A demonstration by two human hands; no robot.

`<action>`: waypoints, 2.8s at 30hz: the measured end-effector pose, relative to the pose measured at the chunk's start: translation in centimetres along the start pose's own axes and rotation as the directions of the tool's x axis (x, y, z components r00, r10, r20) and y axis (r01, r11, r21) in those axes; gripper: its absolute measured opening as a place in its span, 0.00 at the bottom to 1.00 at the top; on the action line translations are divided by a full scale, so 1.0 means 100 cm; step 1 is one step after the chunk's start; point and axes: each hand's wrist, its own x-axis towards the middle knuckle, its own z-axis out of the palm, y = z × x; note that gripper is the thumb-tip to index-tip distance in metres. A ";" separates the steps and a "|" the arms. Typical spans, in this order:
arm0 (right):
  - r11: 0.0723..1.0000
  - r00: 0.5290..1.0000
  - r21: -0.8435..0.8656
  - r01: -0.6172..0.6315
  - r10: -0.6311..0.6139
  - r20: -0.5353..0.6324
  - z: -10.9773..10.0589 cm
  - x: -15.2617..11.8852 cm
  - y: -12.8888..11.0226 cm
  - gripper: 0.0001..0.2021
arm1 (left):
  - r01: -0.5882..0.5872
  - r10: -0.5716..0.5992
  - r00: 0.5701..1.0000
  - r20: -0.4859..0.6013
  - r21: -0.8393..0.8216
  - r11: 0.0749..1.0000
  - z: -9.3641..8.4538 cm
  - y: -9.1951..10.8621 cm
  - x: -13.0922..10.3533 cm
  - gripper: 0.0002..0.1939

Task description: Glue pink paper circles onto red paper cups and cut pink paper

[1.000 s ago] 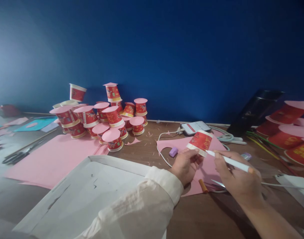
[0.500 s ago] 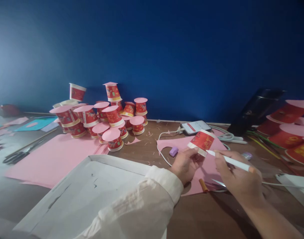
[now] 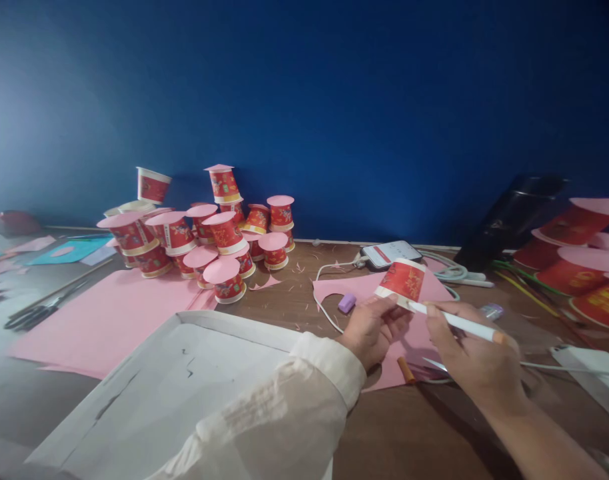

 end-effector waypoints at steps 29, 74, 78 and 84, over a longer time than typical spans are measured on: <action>0.976 0.987 0.168 -0.138 0.150 -0.061 -0.001 -0.006 0.006 0.12 | -0.025 0.017 0.996 -0.090 -0.093 0.995 0.006 0.003 -0.004 0.08; 0.968 0.989 0.208 -0.137 0.123 0.079 -0.001 -0.003 0.000 0.16 | -0.059 0.058 0.998 -0.023 -0.057 0.997 0.003 -0.001 0.000 0.07; 0.961 0.989 0.232 -0.147 0.151 0.002 0.001 -0.009 0.005 0.13 | -0.026 0.023 0.998 -0.059 -0.062 0.998 0.002 0.000 0.000 0.06; 0.976 0.997 0.217 -0.034 0.050 -0.065 0.001 -0.004 0.006 0.10 | 0.010 -0.015 0.998 -0.061 -0.079 0.997 0.003 0.003 -0.001 0.06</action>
